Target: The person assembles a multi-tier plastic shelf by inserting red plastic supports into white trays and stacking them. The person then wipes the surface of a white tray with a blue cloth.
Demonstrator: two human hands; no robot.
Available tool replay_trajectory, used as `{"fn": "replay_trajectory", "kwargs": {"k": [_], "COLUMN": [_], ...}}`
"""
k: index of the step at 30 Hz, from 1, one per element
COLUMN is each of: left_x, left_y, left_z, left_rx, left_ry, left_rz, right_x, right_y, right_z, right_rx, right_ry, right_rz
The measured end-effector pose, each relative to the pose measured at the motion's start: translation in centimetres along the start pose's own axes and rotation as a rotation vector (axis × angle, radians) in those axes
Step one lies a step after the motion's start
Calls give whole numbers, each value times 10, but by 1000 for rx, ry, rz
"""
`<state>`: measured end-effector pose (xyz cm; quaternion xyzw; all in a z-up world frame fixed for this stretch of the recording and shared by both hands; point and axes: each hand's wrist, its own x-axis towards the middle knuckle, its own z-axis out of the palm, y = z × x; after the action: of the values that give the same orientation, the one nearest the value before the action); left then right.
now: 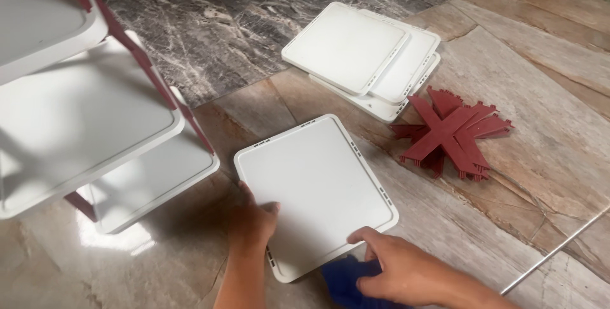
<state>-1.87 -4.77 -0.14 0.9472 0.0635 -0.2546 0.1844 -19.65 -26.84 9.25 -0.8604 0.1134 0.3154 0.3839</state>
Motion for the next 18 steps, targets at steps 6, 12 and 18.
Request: {"fn": "replay_trajectory", "kwargs": {"k": [6, 12, 18], "left_x": [24, 11, -3], "left_y": [-38, -55, -48], "left_z": [31, 28, 17], "left_rx": [-177, -97, -197], "left_ry": [122, 265, 277], "left_rz": [254, 239, 202], "right_x": [-30, -46, -49], "right_y": [-56, -90, -67], "right_z": [-47, -79, -104], "right_rx": [-23, -394, -287], "right_ry": [-200, -236, -253], "right_rz": [-184, -317, -14]}}
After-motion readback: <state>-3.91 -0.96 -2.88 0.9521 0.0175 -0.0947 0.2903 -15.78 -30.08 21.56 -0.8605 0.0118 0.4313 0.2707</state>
